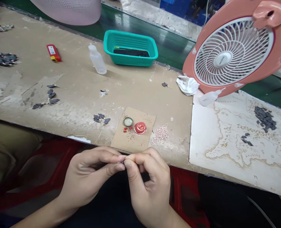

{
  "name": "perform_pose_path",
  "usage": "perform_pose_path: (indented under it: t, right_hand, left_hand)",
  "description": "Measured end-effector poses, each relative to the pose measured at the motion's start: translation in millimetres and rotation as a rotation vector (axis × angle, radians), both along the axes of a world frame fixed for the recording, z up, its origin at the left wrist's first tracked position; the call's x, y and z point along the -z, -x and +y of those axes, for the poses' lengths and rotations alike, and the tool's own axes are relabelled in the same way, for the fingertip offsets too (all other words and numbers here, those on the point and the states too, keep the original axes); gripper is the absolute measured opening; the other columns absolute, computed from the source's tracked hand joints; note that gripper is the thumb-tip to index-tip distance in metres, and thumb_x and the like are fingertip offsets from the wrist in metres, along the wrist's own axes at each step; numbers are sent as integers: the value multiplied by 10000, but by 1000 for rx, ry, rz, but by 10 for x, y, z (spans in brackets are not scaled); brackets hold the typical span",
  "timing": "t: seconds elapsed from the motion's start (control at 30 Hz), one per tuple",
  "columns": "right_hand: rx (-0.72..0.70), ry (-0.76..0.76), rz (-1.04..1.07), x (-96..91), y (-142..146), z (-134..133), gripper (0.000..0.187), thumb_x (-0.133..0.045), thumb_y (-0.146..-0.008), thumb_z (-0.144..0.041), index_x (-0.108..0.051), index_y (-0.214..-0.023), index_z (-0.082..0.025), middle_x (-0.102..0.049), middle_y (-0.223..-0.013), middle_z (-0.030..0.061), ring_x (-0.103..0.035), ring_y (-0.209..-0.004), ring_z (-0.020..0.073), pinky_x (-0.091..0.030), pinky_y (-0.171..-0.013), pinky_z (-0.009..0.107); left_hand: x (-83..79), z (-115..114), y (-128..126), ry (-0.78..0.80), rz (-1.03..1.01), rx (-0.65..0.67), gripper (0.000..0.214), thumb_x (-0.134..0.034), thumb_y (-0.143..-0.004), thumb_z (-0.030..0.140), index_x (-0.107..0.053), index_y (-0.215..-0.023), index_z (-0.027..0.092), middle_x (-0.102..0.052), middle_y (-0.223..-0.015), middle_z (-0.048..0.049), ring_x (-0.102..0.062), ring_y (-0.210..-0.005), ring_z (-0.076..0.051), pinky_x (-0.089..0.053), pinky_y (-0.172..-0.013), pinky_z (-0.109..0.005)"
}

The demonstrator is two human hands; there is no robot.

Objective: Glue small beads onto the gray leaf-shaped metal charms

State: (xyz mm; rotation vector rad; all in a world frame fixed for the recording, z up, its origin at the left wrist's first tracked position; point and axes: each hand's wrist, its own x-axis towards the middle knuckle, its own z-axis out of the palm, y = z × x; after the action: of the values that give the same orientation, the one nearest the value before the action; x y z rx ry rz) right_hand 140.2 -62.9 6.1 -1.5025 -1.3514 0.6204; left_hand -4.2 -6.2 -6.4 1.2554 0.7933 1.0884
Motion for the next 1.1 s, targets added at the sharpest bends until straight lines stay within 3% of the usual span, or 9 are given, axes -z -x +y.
perform_pose_path:
  t: [0.23,0.77,1.1]
  right_hand:
    - [20,-49,7,87,-40,-16,128,-675,-893,-151,-733,-956,-245,-570,-720,-42,-515,-597,84,-451,-529,216]
    - [-133,-108,-63,87,-140,-52,173,-636,-897,-105,-675,-1007,-232,-601,-819,-17,-562,-690,96,-479,-560,222]
    - [-150,-183,-251,72,-119,-71,218,-629,-861,-23,-653,-1007,-182,-646,-840,14,-566,-732,127,-504,-611,275]
  left_hand:
    - [-12,59,33,122,85,60,168,-804,-752,62,-785,-797,223,-785,-779,28,-745,-698,-126,-591,-654,-143]
    - [-78,95,105,-90,124,146,151,-799,-773,54,-770,-731,196,-777,-758,0,-741,-692,-131,-593,-673,-172]
    - [-111,144,156,-153,269,233,144,-777,-782,58,-764,-737,194,-774,-740,-6,-741,-660,-152,-590,-647,-199]
